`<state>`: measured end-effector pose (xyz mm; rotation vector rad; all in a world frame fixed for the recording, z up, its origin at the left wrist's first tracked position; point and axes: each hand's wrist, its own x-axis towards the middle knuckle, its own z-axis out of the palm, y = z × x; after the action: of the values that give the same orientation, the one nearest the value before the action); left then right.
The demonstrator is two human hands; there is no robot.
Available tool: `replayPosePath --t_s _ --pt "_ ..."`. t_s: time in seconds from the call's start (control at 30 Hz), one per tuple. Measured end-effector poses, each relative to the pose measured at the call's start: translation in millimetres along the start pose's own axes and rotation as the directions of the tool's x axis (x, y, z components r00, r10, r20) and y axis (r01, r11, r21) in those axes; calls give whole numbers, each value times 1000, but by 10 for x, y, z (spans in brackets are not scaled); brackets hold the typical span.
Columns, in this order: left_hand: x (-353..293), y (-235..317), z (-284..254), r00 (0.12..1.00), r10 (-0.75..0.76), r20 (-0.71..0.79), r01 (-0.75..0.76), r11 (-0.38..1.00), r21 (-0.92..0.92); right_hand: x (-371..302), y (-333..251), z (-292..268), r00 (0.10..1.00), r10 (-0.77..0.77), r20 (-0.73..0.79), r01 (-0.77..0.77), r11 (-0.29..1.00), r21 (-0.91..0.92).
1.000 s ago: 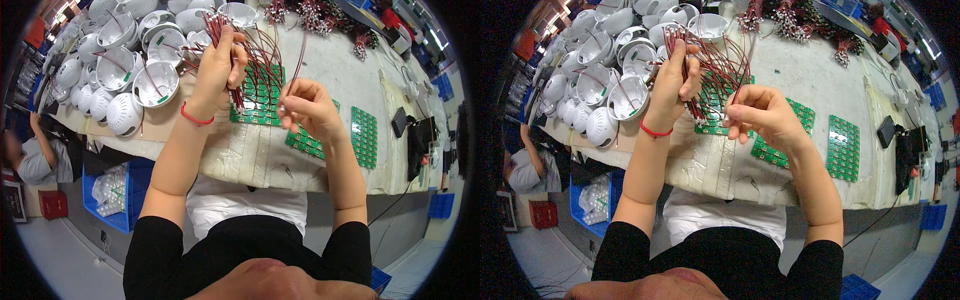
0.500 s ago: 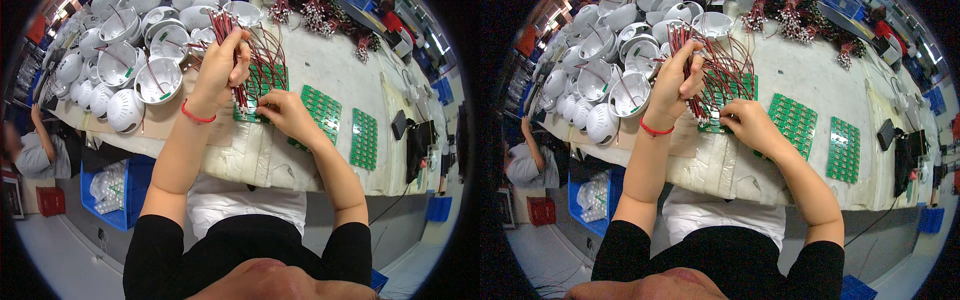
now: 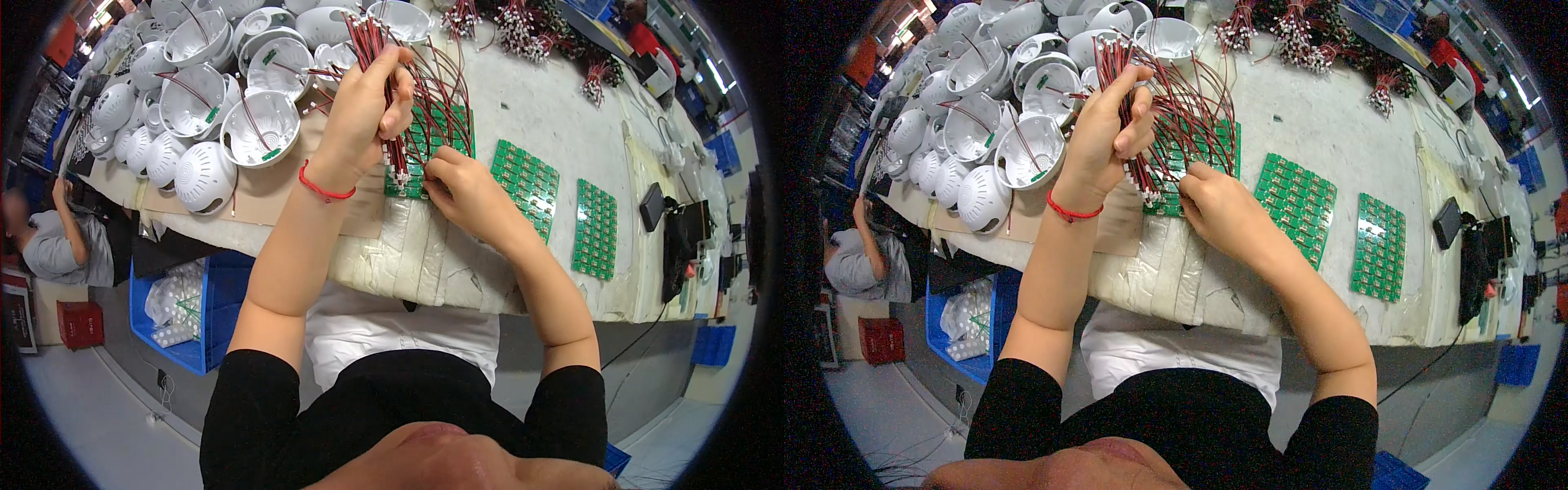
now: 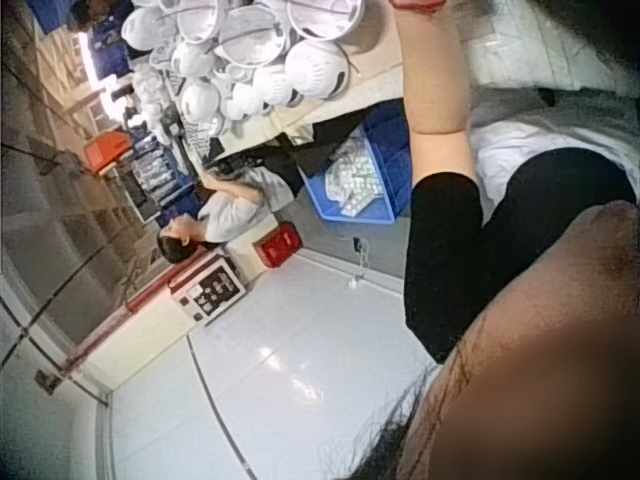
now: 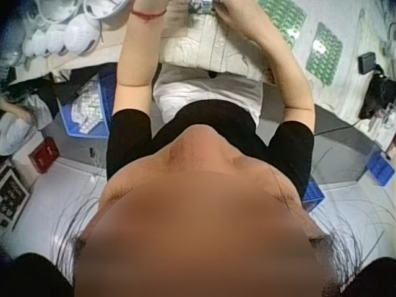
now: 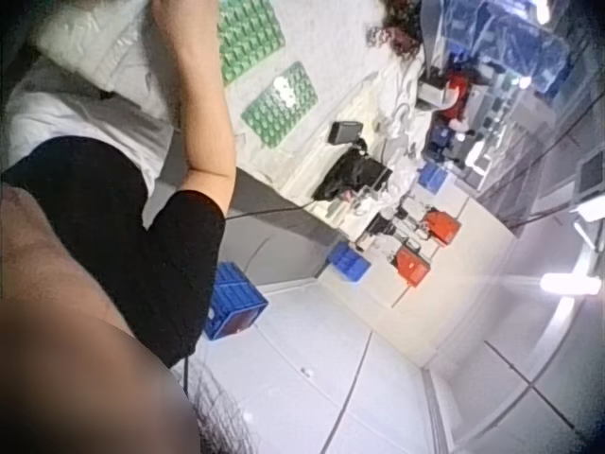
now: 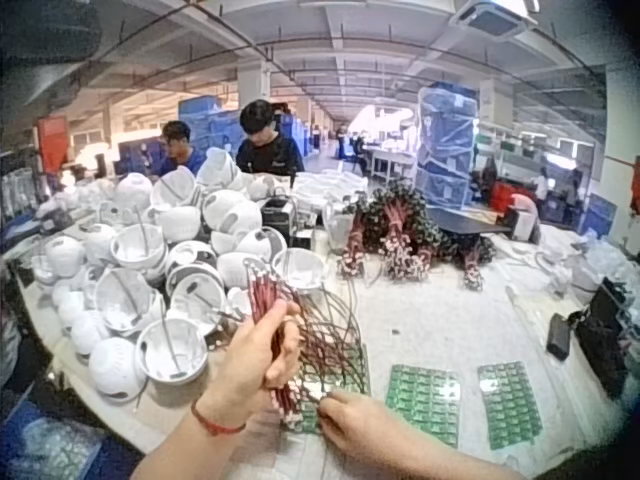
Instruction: The person inserts red wires into green circuit boards at a factory workstation. They hold a bundle of wires in one hand and use the other to place individual wires into the boards, which are arranged on a table alongside white plastic housings.
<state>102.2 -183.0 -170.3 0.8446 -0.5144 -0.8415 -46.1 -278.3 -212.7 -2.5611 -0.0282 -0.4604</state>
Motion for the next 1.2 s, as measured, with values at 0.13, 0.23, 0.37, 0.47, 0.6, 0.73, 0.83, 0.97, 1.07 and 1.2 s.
replayPosePath --t_s 0.13,0.23,0.37,0.47,0.6,0.73,0.83,0.97,1.07,1.2 --pt "11 -18 -3 1000 19 -14 -19 1000 -21 6 28 25 999 -32 27 32 999 4" --pt "35 -27 -27 1000 8 -7 -9 997 -76 -3 64 55 999 -53 11 52 998 25" --pt "54 -43 15 1000 30 -1 -30 996 -80 -18 155 -2 1000 -24 -21 26 991 130" --pt "37 -61 37 999 43 7 -42 997 -61 -3 162 -43 994 108 9 -107 958 268" --pt "8 -104 40 998 57 -8 -56 994 95 26 -46 -144 939 342 39 -285 709 645" --pt "-19 -187 160 1000 26 -8 -24 988 152 -4 -138 -116 926 376 29 -256 570 781" --pt "-57 -197 216 1000 -22 6 21 991 129 -14 -131 -166 904 406 133 -346 512 786" --pt "-71 -185 251 1000 -11 27 9 997 83 -9 -56 -292 860 385 335 -440 226 869" --pt "-59 -189 216 999 27 36 -32 987 158 3 49 -374 866 252 432 -443 -14 896" --pt "-28 -206 179 995 39 89 -62 958 280 -11 88 -386 882 179 435 -424 -97 900"
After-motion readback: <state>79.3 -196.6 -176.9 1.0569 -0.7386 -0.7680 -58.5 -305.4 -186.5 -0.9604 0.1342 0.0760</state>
